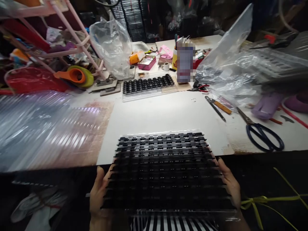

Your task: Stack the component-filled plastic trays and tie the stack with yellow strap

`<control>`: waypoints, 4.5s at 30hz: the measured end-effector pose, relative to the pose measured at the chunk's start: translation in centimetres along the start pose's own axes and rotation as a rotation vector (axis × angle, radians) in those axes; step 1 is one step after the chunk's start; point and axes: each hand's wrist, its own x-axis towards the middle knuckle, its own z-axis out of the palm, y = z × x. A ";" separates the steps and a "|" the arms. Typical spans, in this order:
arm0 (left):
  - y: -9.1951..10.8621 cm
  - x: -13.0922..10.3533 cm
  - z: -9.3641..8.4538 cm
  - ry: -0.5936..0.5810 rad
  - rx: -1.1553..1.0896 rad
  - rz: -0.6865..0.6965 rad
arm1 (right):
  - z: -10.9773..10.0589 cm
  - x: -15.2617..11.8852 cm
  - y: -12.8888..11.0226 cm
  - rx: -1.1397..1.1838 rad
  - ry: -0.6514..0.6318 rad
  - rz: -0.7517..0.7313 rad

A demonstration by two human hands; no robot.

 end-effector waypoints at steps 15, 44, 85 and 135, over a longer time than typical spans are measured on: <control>0.0 -1.0 5.1 0.128 -0.066 -0.011 | 0.8 0.5 -1.7 0.059 0.304 0.136; -0.3 0.8 3.1 -0.312 -0.247 0.075 | 0.5 2.3 -2.0 0.625 -0.013 0.341; -2.5 0.6 2.2 -0.168 -0.306 0.182 | -0.9 1.2 -0.3 0.605 -0.082 0.133; 0.4 1.0 7.3 -0.170 -0.189 0.254 | 0.5 4.0 -4.3 0.167 -0.080 -0.135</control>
